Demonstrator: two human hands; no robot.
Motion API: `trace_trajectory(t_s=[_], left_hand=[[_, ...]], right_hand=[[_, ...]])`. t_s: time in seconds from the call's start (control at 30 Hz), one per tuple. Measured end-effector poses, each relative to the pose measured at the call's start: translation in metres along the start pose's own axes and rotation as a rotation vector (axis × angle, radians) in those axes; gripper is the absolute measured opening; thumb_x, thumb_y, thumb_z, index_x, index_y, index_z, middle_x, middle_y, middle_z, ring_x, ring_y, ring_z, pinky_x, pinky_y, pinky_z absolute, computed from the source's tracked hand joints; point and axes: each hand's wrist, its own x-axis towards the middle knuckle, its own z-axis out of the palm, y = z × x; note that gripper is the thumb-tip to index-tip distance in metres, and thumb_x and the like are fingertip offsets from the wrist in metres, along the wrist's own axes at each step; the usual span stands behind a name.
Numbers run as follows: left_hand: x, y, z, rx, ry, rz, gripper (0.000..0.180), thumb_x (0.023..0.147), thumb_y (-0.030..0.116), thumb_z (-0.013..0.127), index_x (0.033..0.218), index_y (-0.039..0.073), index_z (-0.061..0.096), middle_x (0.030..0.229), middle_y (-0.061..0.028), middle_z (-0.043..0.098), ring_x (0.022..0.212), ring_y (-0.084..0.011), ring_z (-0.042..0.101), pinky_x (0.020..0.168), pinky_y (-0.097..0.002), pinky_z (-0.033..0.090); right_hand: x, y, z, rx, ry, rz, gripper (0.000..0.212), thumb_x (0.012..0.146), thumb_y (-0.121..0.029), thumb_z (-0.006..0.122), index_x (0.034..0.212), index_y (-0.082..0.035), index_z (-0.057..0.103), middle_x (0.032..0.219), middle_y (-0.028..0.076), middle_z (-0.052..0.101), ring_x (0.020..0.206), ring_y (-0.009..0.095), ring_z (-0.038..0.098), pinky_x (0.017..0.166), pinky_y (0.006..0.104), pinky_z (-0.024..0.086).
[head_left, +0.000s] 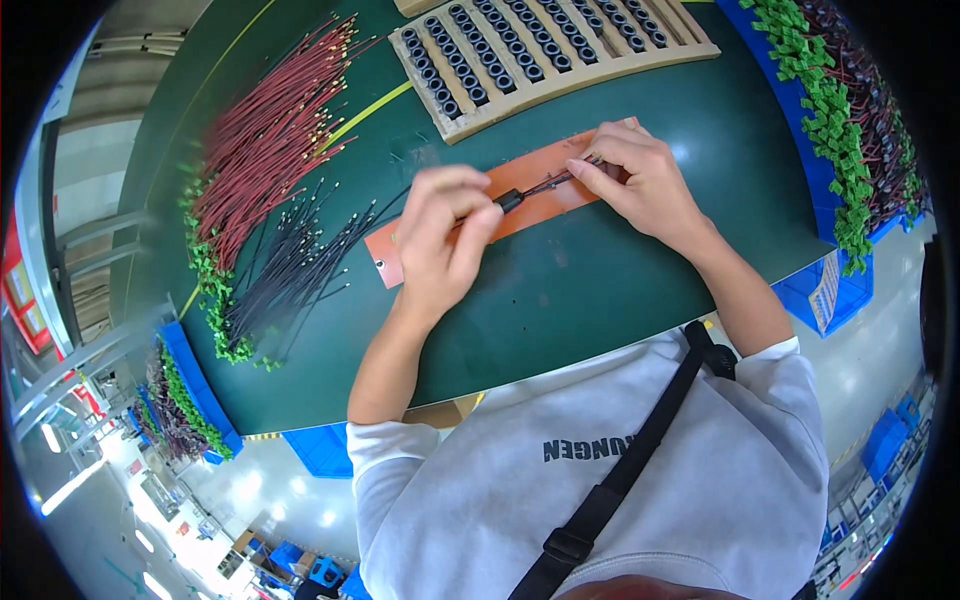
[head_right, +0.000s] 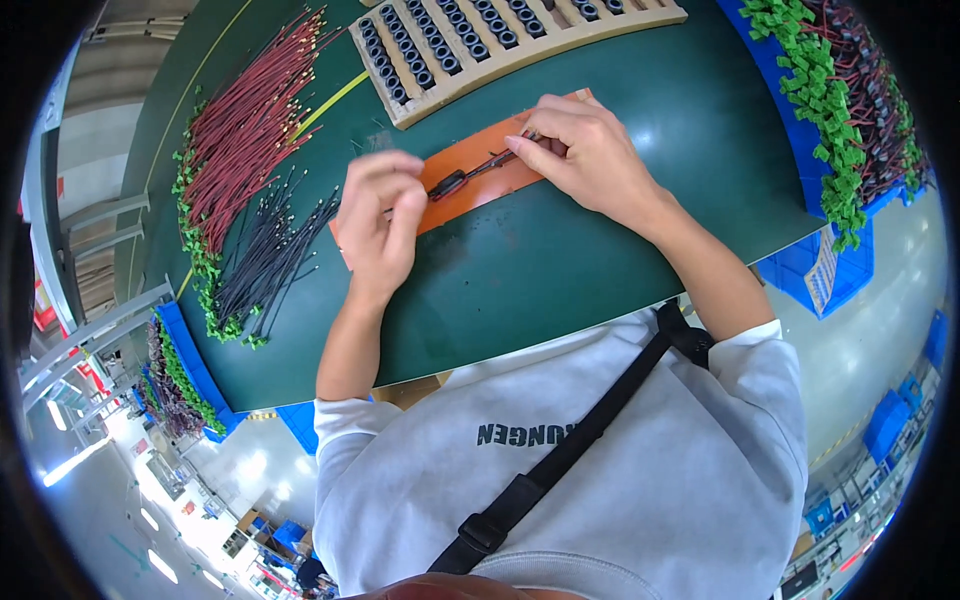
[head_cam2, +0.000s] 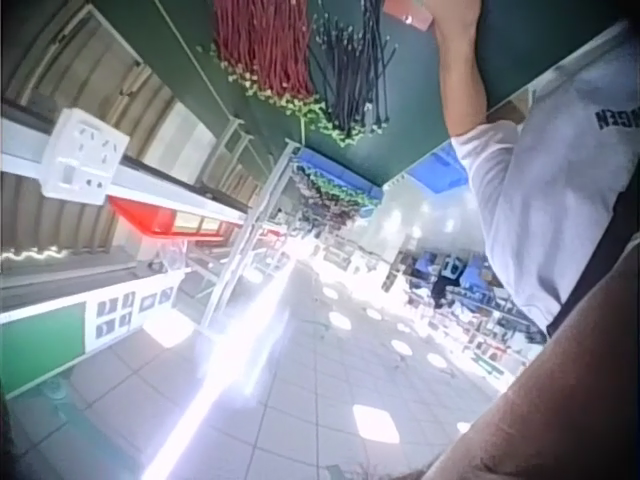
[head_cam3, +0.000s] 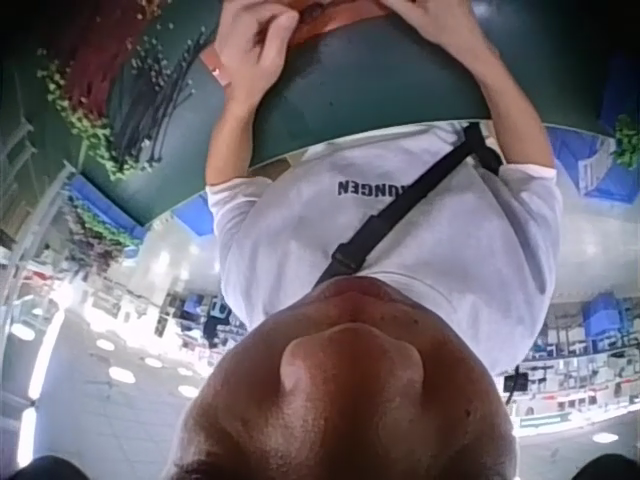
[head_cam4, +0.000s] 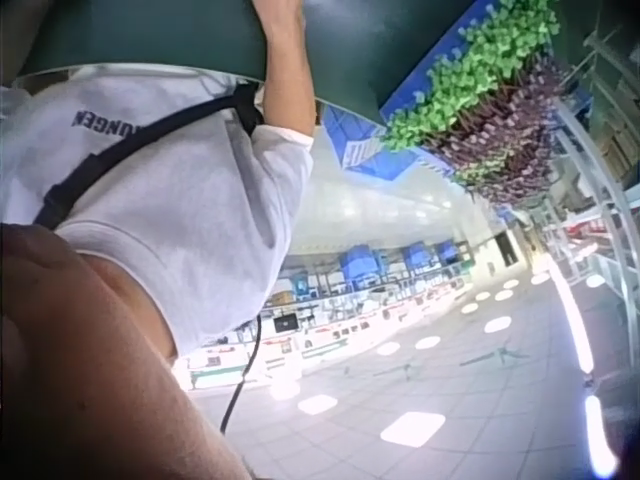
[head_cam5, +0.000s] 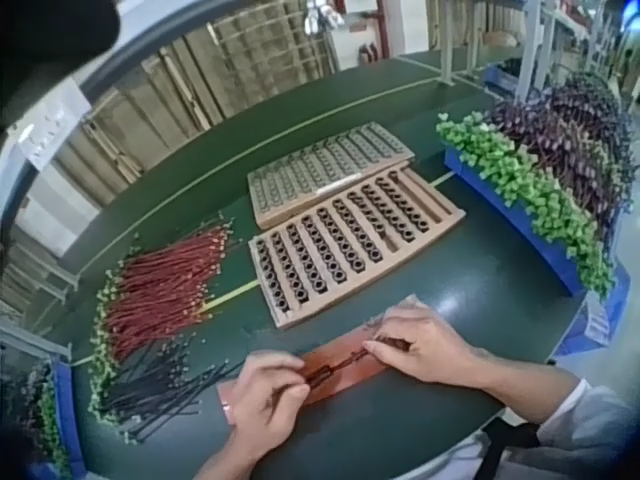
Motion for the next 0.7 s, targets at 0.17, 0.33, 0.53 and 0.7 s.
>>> trace_trajectory(t_s=[0.17,0.33,0.53,0.7], left_hand=[[-0.013,0.008,0.001,0.334,-0.129,0.219,0.024,0.075,0.003,0.085,0.093,-0.001,0.070,0.103,-0.0133,0.067,0.089,-0.0304,0.066,0.074,-0.0396,0.055],[-0.015,0.007,0.007,0.451,-0.131,0.129,0.020,0.078,-0.004,0.081,0.095,-0.002,0.069,0.102,-0.0138,0.069,0.093,-0.0301,0.068,0.077,-0.0373,0.056],[-0.015,-0.002,0.017,0.400,-0.104,0.114,0.018,0.076,-0.005,0.079,0.088,-0.001,0.066,0.100,-0.0130,0.072,0.091,-0.0324,0.068,0.077,-0.0415,0.056],[-0.013,-0.004,0.027,0.325,-0.092,-0.015,0.027,0.079,-0.007,0.077,0.098,0.000,0.060,0.099,-0.0149,0.071,0.089,-0.0326,0.069,0.074,-0.0402,0.057]], right_hand=[[-0.004,0.011,0.008,-0.127,0.058,-0.125,0.019,0.090,-0.015,0.074,0.081,-0.001,0.066,0.082,0.009,0.064,0.076,0.029,0.058,0.081,0.0406,0.046],[-0.005,0.013,0.010,-0.146,0.052,-0.133,0.021,0.089,-0.016,0.074,0.079,-0.001,0.064,0.083,0.009,0.063,0.078,0.029,0.059,0.080,0.0410,0.046],[-0.003,-0.001,0.019,-0.250,0.040,-0.171,0.023,0.090,-0.020,0.073,0.077,-0.004,0.064,0.081,0.007,0.063,0.082,0.025,0.060,0.082,0.0380,0.041],[-0.005,0.000,0.018,-0.241,0.024,-0.137,0.022,0.091,-0.019,0.072,0.077,-0.004,0.064,0.082,0.006,0.063,0.082,0.025,0.060,0.084,0.0388,0.041]])
